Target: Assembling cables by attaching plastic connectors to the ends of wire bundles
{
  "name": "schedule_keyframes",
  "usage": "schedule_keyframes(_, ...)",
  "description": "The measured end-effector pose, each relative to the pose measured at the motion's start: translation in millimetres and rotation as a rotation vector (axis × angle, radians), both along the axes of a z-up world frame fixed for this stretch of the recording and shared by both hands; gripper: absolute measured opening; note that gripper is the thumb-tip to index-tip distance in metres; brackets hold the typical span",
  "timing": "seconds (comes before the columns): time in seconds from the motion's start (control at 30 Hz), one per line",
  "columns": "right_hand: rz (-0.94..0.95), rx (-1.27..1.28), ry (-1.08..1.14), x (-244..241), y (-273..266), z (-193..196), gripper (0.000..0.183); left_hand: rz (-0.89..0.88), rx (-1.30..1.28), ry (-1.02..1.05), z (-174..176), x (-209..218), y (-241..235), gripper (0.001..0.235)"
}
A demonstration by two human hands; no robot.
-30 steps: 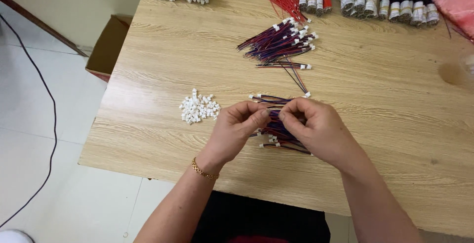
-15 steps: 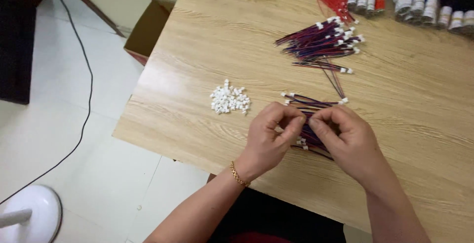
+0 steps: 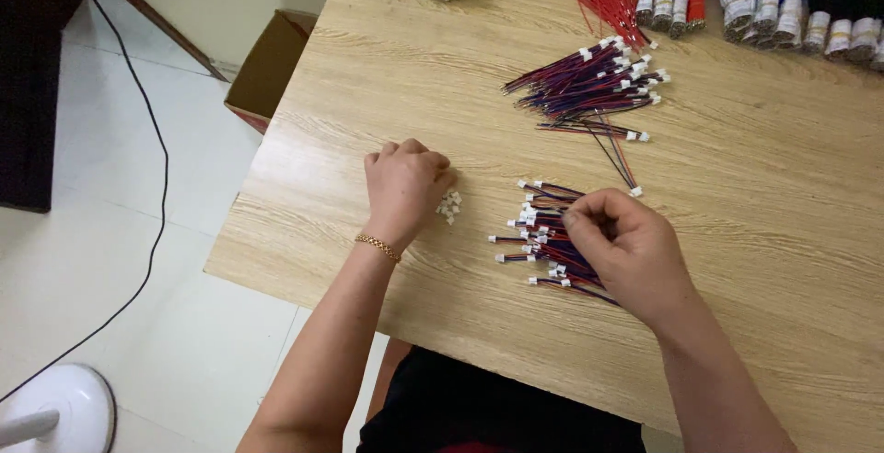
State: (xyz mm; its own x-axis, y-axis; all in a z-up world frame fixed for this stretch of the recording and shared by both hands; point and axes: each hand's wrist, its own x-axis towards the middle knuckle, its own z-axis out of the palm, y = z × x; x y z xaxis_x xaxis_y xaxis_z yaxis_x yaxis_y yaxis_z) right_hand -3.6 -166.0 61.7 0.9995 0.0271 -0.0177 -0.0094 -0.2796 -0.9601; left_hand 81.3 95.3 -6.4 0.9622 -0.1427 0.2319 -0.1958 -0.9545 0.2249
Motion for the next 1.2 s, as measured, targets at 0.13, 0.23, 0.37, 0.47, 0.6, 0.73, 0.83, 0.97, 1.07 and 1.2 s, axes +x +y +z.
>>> schedule_keyframes(0.13,-0.004,-0.022,0.007,-2,0,3,0.004,0.041,0.035,-0.019,-15,4,-7,0.012)
schedule_keyframes(0.23,-0.026,-0.034,0.028,-2,-1,-3,0.005,0.029,0.03,-0.068,-13,4,-10,0.007)
schedule_keyframes(0.37,-0.026,-0.072,0.031,-3,-1,2,0.006,-0.096,-0.647,0.155,15,-15,-31,0.013)
schedule_keyframes(0.47,-0.019,-0.067,0.011,-8,0,4,0.004,-0.142,-1.324,0.404,27,-36,-56,0.021)
schedule_keyframes(0.6,-0.005,-0.117,-0.035,-12,0,14,0.003,-0.148,-1.736,0.637,15,-55,-84,0.02)
schedule_keyframes(0.73,0.0,-0.17,-0.017,-15,-4,21,0.005,-0.089,-1.941,0.707,15,-71,-101,0.02)
schedule_keyframes(0.83,-0.004,-0.172,0.009,-15,-6,26,0.007,-0.108,-2.004,0.743,22,-74,-105,0.02)
schedule_keyframes(0.97,-0.015,-0.171,0.028,-17,-5,34,0.007,-0.136,-2.004,0.744,18,-74,-104,0.022)
schedule_keyframes(1.07,-0.014,-0.152,0.05,-17,-4,40,0.007,-0.153,-1.995,0.747,17,-74,-104,0.022)
schedule_keyframes(1.2,-0.011,-0.161,0.073,-15,-3,32,0.01,-0.144,-1.986,0.751,26,-76,-105,0.021)
